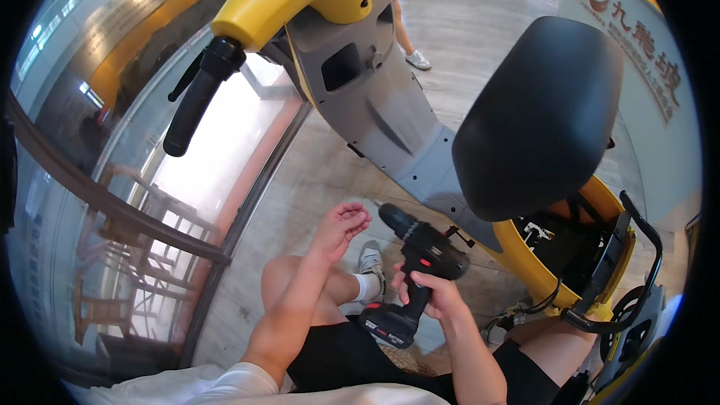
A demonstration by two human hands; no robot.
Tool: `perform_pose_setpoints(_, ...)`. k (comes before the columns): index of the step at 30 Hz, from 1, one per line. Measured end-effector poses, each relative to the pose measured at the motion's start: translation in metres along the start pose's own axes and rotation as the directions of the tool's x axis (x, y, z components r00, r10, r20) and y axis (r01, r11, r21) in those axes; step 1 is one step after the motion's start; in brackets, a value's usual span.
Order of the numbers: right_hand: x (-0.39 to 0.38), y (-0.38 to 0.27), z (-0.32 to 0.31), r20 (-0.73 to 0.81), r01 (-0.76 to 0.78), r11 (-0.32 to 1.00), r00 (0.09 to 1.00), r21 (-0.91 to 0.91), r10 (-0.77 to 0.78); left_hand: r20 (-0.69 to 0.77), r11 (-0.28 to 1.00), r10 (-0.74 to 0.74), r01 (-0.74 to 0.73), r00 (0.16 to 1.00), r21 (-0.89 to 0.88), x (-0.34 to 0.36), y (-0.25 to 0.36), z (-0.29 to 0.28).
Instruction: The recorder is using a power drill to remove and install screws on the body of a yellow moped.
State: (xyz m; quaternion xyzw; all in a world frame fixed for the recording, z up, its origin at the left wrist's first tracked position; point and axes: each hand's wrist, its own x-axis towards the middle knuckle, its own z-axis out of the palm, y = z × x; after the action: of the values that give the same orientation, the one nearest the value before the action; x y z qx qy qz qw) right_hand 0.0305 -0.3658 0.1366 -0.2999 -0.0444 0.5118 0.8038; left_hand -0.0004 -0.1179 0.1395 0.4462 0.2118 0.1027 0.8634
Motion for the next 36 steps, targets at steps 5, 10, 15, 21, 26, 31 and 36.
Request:
perform_pose_setpoints(5,-0.002,0.018,-0.007,-0.126,0.035,0.997,0.991,-0.066,-0.043,0.006,0.984,0.105,-0.103,0.994,-0.147,0.008,-0.019,-0.014)
perform_pose_setpoints(10,-0.004,0.003,0.016,-0.051,0.257,0.943,0.961,-0.21,-0.273,-0.043,0.903,0.232,-0.232,0.972,-0.362,0.017,-0.003,0.007)
perform_pose_setpoints(15,-0.01,-0.007,0.017,-0.109,0.186,0.881,0.96,-0.435,-0.256,0.087,0.822,0.0,0.049,0.996,-0.567,0.009,-0.018,0.026)
perform_pose_setpoints(21,-0.01,0.005,0.009,-0.103,0.186,0.823,0.954,-0.537,-0.283,0.118,0.78,0.042,0.041,0.992,-0.624,0.011,-0.028,0.044)
perform_pose_setpoints(26,-0.007,0.01,-0.003,-0.093,0.218,0.754,0.933,-0.62,-0.347,0.116,0.766,0.102,-0.004,0.988,-0.643,0.02,-0.03,0.043)
perform_pose_setpoints(31,-0.007,0.006,-0.004,-0.093,0.199,0.746,0.939,-0.636,-0.33,0.117,0.809,0.169,-0.07,0.979,-0.583,0.02,-0.029,0.039)
perform_pose_setpoints(36,-0.005,0.006,0.0,-0.104,0.193,0.738,0.936,-0.647,-0.336,0.106,0.83,0.195,-0.106,0.975,-0.548,0.017,-0.026,0.035)
